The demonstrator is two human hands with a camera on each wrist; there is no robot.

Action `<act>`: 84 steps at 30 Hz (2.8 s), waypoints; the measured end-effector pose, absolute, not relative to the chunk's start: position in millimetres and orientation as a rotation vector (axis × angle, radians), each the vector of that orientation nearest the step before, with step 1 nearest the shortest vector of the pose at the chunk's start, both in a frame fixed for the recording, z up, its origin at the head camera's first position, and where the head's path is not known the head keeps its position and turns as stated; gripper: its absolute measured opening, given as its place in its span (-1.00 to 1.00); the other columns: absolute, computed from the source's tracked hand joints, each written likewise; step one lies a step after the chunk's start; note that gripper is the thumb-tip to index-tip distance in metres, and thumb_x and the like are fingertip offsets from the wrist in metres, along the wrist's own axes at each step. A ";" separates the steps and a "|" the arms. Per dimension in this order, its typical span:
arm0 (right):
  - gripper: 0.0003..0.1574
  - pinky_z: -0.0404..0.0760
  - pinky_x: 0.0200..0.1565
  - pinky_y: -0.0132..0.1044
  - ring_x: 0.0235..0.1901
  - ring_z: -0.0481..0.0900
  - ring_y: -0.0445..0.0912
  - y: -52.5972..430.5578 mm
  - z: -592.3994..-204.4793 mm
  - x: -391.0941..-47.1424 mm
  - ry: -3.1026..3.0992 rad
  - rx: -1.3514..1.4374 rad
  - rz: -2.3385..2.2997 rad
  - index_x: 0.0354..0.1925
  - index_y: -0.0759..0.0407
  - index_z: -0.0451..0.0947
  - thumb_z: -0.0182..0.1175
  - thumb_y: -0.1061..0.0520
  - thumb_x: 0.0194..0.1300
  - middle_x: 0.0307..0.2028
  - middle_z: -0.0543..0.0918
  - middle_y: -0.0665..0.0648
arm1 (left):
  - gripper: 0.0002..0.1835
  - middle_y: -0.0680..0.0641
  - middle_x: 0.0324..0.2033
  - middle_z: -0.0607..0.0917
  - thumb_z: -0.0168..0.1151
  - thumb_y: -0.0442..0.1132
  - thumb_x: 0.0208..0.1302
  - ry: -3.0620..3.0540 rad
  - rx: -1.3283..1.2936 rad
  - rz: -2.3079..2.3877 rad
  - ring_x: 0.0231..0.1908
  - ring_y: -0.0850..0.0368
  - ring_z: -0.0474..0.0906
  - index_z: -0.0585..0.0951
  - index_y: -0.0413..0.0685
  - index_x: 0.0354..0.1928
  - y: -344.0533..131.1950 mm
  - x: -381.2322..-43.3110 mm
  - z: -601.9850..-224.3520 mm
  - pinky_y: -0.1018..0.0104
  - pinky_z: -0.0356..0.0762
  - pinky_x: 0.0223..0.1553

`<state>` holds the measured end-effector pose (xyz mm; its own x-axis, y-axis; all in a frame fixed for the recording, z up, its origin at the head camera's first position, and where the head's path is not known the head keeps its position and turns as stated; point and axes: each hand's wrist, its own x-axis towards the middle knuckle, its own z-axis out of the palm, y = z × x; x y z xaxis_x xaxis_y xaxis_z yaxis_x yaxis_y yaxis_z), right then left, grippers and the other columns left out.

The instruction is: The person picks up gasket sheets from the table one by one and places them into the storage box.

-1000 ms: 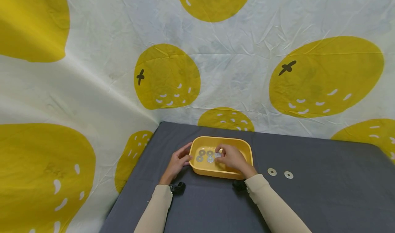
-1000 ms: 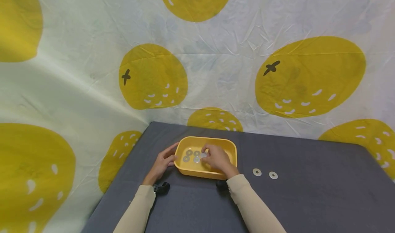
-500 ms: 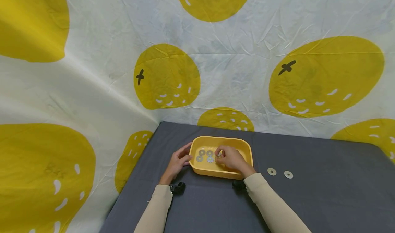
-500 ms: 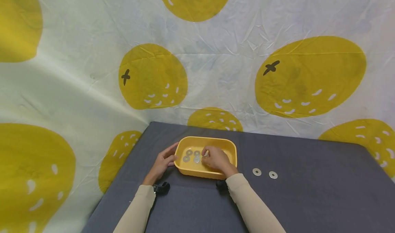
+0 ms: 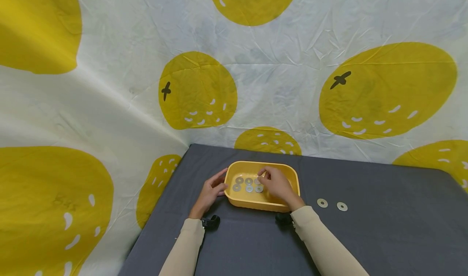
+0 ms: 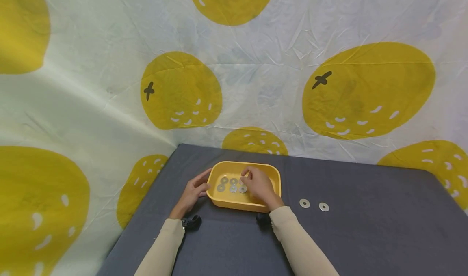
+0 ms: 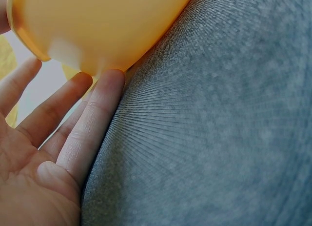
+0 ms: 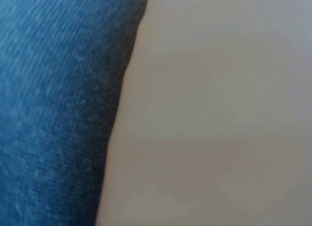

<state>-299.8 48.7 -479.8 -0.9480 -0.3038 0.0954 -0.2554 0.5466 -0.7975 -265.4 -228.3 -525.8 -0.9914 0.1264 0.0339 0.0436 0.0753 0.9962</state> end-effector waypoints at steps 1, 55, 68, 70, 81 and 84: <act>-0.84 0.35 -0.47 -0.29 -0.58 0.35 -0.09 49.9 -478.7 -299.5 2.714 -0.495 -1.424 -0.10 0.13 0.66 0.25 0.09 0.46 -0.49 0.50 0.08 | -0.37 -0.27 0.33 0.57 0.23 -0.27 0.40 2.257 0.176 2.090 0.22 -0.28 0.58 0.41 0.26 0.49 -228.2 -265.6 -526.1 0.26 0.74 -0.08; -0.73 0.44 -0.26 -0.19 -0.33 0.46 -0.10 244.5 -492.3 -270.1 2.939 -0.664 -0.771 -0.37 0.09 0.66 0.57 0.10 0.01 -0.39 0.59 0.02 | -0.37 -0.28 0.34 0.54 0.22 -0.26 0.45 2.278 0.166 2.061 0.25 -0.29 0.55 0.38 0.24 0.51 -225.6 -262.0 -523.1 0.19 0.74 -0.02; -0.65 0.33 -0.25 -0.14 -0.34 0.43 -0.11 236.9 -490.1 -265.0 2.942 -0.591 -0.743 -0.31 0.08 0.54 0.54 0.13 0.04 -0.40 0.56 0.00 | -0.35 -0.30 0.33 0.55 0.23 -0.28 0.43 2.284 0.159 2.064 0.24 -0.28 0.56 0.38 0.22 0.51 -225.8 -264.2 -526.7 0.17 0.74 -0.01; -0.65 0.30 -0.27 -0.19 -0.42 0.41 -0.20 235.7 -489.6 -264.3 2.935 -0.616 -0.751 -0.30 0.06 0.52 0.54 0.14 0.06 -0.45 0.55 -0.05 | -0.36 -0.29 0.31 0.56 0.23 -0.28 0.43 2.286 0.157 2.067 0.23 -0.27 0.57 0.39 0.23 0.51 -226.0 -264.2 -527.0 0.17 0.74 -0.02; -0.71 0.34 -0.43 -0.37 -0.52 0.36 -0.30 233.3 -487.1 -262.2 2.805 -0.720 -0.909 -0.14 0.12 0.57 0.37 0.33 0.18 -0.46 0.54 -0.05 | -0.36 -0.19 0.26 0.63 0.21 -0.30 0.42 2.300 0.162 2.063 0.16 -0.14 0.64 0.41 0.27 0.50 -225.5 -263.2 -526.8 0.16 0.75 -0.04; -0.69 0.35 -0.44 -0.37 -0.55 0.36 -0.30 232.9 -484.9 -262.2 2.756 -0.718 -0.912 -0.02 0.16 0.63 0.31 0.33 0.26 -0.45 0.55 -0.04 | -0.36 -0.19 0.25 0.63 0.21 -0.30 0.42 2.302 0.166 2.063 0.15 -0.14 0.65 0.41 0.27 0.49 -225.6 -263.4 -526.7 0.15 0.75 -0.05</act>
